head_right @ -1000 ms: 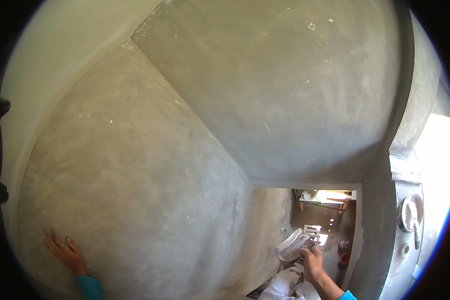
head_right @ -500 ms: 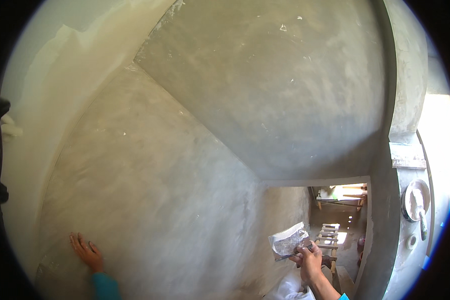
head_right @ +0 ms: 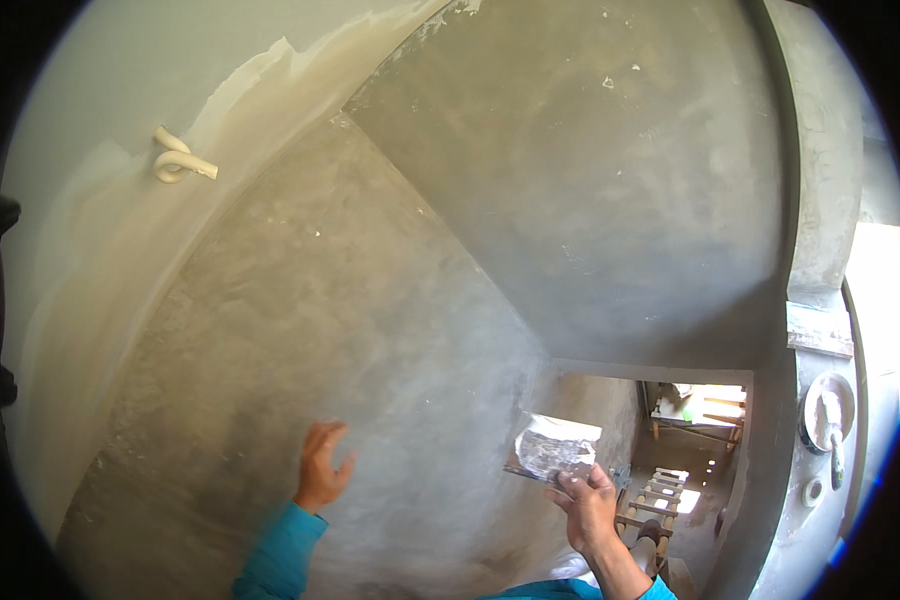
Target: The person applies white plaster to a curved wall using a trowel and a smaller putty knife. They repeatedly scoop plaster from the trowel onto the wall and smooth it along the surface, occasionally scraping excess material back onto the trowel.
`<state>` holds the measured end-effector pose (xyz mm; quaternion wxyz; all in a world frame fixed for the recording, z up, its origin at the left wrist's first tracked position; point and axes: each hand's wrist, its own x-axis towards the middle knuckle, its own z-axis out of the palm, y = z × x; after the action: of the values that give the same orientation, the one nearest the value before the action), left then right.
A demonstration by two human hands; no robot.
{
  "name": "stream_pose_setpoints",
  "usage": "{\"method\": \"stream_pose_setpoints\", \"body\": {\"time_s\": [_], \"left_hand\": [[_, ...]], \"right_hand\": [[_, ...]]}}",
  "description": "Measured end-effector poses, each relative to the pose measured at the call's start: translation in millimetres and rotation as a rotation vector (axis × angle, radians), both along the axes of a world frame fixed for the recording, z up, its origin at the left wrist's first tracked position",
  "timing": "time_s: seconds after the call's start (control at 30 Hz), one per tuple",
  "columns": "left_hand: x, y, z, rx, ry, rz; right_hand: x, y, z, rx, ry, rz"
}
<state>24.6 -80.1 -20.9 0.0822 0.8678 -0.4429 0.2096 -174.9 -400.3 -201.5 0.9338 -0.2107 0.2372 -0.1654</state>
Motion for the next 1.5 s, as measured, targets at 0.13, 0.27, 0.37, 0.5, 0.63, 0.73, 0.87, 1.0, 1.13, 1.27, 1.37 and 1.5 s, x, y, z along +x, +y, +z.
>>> {"method": "stream_pose_setpoints", "body": {"time_s": [0.13,0.27,0.37,0.5,0.63,0.73,0.87,1.0,1.13,1.27,1.37,1.5], "left_hand": [[-68,-76,-78,-0.094,0.69,-0.135],[-108,-151,-152,-0.602,1.323,-0.317],[-135,-207,-189,-0.916,1.551,-0.299],[-155,-252,-205,-0.966,1.649,-0.183],[-171,-272,-204,-1.135,1.644,-0.289],[-169,-273,-196,-1.066,1.72,-0.236],[-159,-262,-185,-1.042,1.797,-0.19],[-157,-260,-186,-1.052,1.863,-0.239],[-158,-260,-184,-1.065,1.898,-0.267],[-158,-260,-183,-1.066,1.898,-0.29],[-161,-262,-187,-1.093,1.865,-0.291],[-169,-268,-194,-1.172,1.751,-0.344]], "right_hand": [[-5,-2,6,-0.064,-0.092,0.073],[-2,-11,-8,-0.079,-0.267,0.144],[-13,-15,-25,-0.083,-0.272,0.096],[-37,-38,-52,-0.182,-0.23,0.118],[-85,-130,-78,-0.791,-0.013,0.078],[-146,-255,-95,-1.563,0.842,-0.622],[-240,-362,-117,-1.727,1.729,-0.082],[-282,-391,-144,-1.664,1.609,0.162],[-289,-407,-156,-1.692,1.496,0.09],[-277,-385,-107,-1.608,1.483,-0.166],[-249,-309,-46,-1.591,0.993,-0.18],[-199,-169,-15,-1.537,0.474,0.097]]}}
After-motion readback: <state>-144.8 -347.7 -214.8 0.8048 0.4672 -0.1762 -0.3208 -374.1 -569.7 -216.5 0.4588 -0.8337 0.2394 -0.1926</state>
